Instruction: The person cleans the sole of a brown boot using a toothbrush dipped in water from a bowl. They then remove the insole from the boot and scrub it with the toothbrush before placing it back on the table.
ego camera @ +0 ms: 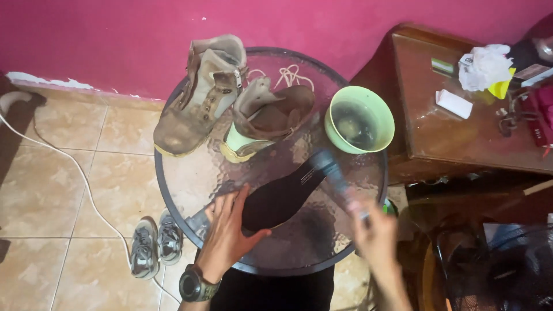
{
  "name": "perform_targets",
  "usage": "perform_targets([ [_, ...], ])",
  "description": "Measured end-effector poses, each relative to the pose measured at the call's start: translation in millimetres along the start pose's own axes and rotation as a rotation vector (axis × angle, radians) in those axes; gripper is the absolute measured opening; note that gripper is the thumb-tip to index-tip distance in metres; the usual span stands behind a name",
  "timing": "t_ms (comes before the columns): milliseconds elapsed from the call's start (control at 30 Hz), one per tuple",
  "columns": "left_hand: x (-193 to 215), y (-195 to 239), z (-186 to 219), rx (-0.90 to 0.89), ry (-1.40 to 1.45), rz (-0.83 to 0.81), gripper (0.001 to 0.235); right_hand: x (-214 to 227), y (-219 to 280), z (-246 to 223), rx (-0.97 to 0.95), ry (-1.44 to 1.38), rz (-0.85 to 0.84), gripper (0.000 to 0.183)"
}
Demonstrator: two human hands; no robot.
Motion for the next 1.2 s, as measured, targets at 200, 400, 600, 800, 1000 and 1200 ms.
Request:
perform_targets([
  [200,2,0,2,-0.005,0.0,0.049,0.127,-92,44,-16,0.122,-0.164,-0.421,0.028],
  [400,-2,0,0,0.022,0.012,0.025,0.126,-64,26,24,-0.09,0.024,-0.09,0.027],
  [600,3,0,3,0.011,0.062,0.034,0.127,-105,59,-7,0.199,-0.115,-0.372,0.034],
  [800,-1,0,0,0.03,0.011,0.0,0.126,-72,26,1,-0.215,-0.019,-0.138,0.028],
  [1000,-4,1,-1,0.011,0.01,0.019,0.126,-108,56,2,0.079,-0.171,-0.339,0.024],
  [1200,-1,1,0,0.011,-0.004,0.03,0.126,-67,29,22,-0.116,-0.022,-0.069,0.022],
])
Point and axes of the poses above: each hand's wrist, its own y-axis away from the middle knuckle, its own x-axis out of the back of the hand, z = x × y, the point moved 5 cm from there along -y, towards the middle knuckle, and after that the axes turned 11 degrees about -y, right-handed, at the moved point
